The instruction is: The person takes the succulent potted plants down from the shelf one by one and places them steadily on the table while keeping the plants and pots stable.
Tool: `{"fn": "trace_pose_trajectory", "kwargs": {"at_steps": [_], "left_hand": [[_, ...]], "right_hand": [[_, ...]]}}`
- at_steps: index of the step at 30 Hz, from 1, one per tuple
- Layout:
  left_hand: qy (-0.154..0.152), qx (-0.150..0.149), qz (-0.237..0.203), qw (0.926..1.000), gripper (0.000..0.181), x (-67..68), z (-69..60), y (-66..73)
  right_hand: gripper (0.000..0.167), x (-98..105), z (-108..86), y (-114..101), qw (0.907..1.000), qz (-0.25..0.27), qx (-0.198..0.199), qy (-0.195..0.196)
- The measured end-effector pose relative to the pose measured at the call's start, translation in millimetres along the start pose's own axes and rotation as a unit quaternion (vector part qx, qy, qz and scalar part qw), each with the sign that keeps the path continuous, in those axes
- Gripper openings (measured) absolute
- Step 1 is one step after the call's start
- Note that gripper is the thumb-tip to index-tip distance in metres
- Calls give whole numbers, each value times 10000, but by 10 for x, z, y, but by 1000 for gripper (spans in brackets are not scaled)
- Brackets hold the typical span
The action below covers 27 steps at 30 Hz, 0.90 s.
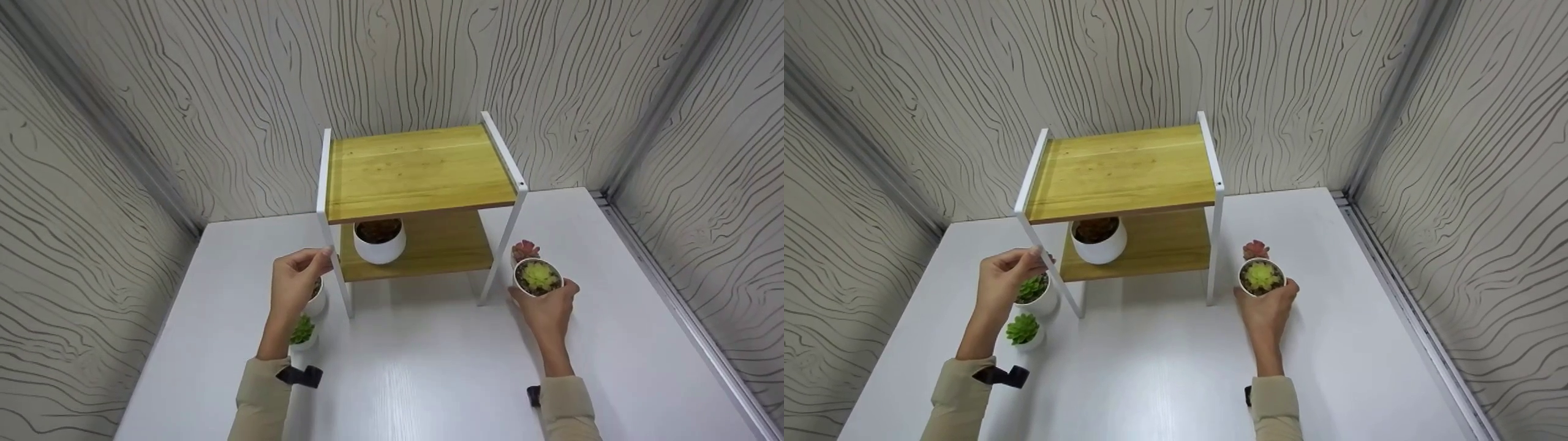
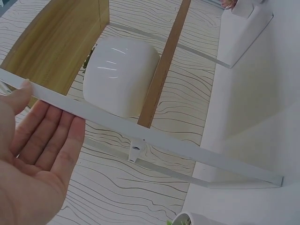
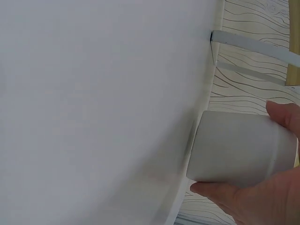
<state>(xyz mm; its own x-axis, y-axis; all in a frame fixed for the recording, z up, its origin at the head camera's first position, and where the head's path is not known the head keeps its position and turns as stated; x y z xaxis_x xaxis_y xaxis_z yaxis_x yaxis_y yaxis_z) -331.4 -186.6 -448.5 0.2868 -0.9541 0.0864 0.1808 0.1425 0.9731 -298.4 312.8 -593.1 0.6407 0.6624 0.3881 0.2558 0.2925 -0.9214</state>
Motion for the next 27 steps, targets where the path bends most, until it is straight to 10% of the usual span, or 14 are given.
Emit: {"fn": "trace_pose_trajectory", "kwargs": {"at_steps": [27], "left_hand": [[-19, 81, 77, 9999, 19, 0, -2, -5]], "right_hand": [[118, 60, -2, 35, 9981, -495, 62, -368]]}}
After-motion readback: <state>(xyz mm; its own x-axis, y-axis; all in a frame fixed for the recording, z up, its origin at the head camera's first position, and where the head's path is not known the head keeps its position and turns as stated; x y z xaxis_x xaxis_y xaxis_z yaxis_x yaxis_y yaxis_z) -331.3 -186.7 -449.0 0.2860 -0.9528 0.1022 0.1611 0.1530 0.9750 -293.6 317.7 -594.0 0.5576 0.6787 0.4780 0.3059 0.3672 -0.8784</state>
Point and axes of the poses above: each hand's wrist, its own z-axis towards the middle knuckle, its own x-axis out of the back of the hand, y = z × x, the point moved 10 cm from there along z, towards the middle knuckle, and after that the axes turned 10 degrees about y, right-handed, at the moved point
